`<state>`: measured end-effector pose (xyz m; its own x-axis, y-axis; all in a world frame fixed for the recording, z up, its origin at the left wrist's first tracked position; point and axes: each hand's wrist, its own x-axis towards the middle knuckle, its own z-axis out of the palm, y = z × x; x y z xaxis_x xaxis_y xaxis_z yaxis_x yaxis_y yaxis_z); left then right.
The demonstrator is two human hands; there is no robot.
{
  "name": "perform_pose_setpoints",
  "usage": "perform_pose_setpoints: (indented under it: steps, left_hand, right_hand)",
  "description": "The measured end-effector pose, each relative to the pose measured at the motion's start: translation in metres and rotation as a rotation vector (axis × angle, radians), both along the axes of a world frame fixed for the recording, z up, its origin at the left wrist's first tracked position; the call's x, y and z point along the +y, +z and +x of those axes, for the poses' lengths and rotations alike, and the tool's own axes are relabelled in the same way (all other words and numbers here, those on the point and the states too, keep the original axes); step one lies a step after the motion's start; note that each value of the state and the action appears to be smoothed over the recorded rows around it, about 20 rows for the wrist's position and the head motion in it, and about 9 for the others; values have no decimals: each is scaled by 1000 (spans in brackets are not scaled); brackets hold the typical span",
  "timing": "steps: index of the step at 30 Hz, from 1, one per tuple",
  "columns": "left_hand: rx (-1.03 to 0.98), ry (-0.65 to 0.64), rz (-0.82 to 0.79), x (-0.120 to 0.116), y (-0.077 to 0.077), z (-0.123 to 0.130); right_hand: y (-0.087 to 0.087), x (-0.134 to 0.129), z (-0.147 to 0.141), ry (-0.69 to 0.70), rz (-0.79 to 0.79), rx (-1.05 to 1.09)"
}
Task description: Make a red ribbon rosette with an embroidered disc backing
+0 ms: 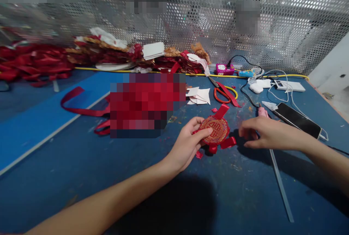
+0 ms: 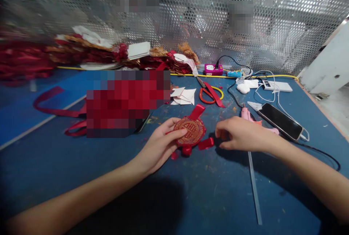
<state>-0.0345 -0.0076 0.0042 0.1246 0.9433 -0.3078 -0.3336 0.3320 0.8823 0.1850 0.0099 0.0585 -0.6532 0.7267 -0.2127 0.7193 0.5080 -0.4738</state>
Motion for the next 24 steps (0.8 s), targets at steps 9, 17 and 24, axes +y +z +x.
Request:
perform_pose_setpoints:
  steps: [9, 17, 24]
  left_hand:
    - [-17, 36, -12, -1, 1, 0]
    - [-57, -25, -28, 0, 0, 0]
    - [63, -64, 39, -4, -2, 0]
  right_hand:
    - [-33, -7, -24, -124, 30, 113]
    - [-1, -4, -11, -247, -338, 488]
    - [-6, -6, -15, -283, -295, 546]
